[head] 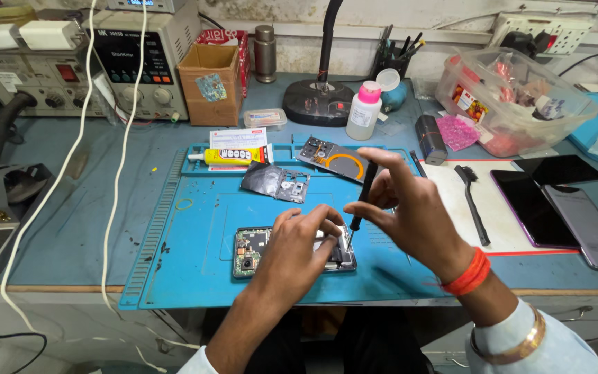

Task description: The person uses a spudger tool to pry along the edge of an opened smartphone on a blue repair mat, working around the battery and internal components. They lift and reposition a black internal cover, press components into place, and continue prying and probing the phone's internals with the tool.

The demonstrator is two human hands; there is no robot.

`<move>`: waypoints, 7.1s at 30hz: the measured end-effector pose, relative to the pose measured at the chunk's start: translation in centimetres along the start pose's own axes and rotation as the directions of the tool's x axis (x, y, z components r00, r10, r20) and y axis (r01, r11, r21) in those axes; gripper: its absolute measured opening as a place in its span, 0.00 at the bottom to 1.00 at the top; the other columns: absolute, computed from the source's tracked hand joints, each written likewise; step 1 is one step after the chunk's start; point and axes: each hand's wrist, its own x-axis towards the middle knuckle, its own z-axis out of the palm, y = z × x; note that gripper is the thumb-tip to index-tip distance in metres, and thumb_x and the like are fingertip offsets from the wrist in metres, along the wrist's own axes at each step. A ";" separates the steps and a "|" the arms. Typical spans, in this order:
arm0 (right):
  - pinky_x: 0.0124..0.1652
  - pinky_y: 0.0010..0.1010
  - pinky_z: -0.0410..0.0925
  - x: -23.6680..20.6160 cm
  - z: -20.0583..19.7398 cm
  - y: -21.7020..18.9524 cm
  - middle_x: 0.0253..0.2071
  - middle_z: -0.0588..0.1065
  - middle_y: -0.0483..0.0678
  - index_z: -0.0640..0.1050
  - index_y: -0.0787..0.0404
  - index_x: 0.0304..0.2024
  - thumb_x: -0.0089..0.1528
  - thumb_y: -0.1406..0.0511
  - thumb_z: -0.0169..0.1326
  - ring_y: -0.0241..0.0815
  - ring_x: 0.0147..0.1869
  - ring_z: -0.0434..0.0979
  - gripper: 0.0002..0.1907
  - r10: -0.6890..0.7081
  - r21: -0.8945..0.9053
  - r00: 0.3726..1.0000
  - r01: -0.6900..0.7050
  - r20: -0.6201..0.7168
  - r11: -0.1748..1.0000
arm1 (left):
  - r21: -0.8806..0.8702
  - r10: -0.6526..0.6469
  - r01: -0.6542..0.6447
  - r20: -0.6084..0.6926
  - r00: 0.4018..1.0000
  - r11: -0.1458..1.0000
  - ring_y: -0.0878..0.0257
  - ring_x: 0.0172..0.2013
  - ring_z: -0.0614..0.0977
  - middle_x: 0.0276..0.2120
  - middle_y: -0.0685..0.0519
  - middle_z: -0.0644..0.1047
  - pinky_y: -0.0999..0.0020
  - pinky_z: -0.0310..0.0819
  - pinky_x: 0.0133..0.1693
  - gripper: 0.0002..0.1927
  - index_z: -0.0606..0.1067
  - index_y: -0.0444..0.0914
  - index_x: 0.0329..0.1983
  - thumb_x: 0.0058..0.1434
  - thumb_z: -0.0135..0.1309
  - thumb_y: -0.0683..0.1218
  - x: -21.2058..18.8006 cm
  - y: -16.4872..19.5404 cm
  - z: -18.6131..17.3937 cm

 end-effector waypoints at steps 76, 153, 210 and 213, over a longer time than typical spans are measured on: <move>0.33 0.31 0.77 -1.1 1.0 -0.7 0.37 0.80 0.50 0.59 0.58 0.68 0.60 0.71 0.61 0.40 0.37 0.86 0.37 -0.300 0.097 0.948 0.310 -0.103 0.946 | -0.388 -0.102 0.120 0.067 0.993 0.914 0.56 0.39 0.89 0.36 0.44 0.85 0.64 0.83 0.38 0.19 0.65 0.36 0.46 0.56 0.61 0.37 2.3 -0.4 0.7; 0.38 0.46 0.79 -3.3 6.2 -5.5 0.60 0.70 0.59 0.50 0.58 0.75 0.62 0.70 0.43 0.52 0.51 0.80 0.38 0.038 0.850 0.900 -0.423 0.434 0.315 | -0.992 -0.060 -0.077 -0.084 0.995 0.101 0.52 0.52 0.81 0.52 0.40 0.75 0.56 0.79 0.51 0.42 0.55 0.42 0.76 0.69 0.34 0.72 2.5 -0.7 -5.4; 0.46 0.43 0.80 -3.1 8.8 -3.3 0.65 0.69 0.59 0.57 0.59 0.73 0.72 0.51 0.45 0.56 0.61 0.79 0.33 -0.170 0.773 0.799 -0.467 0.577 0.429 | -0.673 -0.765 0.636 0.160 0.624 0.378 0.48 0.39 0.85 0.43 0.40 0.82 0.51 0.82 0.41 0.43 0.73 0.34 0.60 0.66 0.27 0.72 -7.2 -18.6 -30.9; 0.44 0.44 0.81 -3.1 8.2 -1.7 0.64 0.70 0.59 0.58 0.59 0.73 0.71 0.50 0.45 0.57 0.60 0.80 0.33 -0.106 0.749 0.810 -0.473 0.577 0.464 | -0.662 -0.790 0.665 0.176 0.587 0.346 0.49 0.38 0.86 0.42 0.38 0.83 0.52 0.81 0.41 0.41 0.74 0.33 0.60 0.68 0.29 0.70 -7.2 -19.8 -29.6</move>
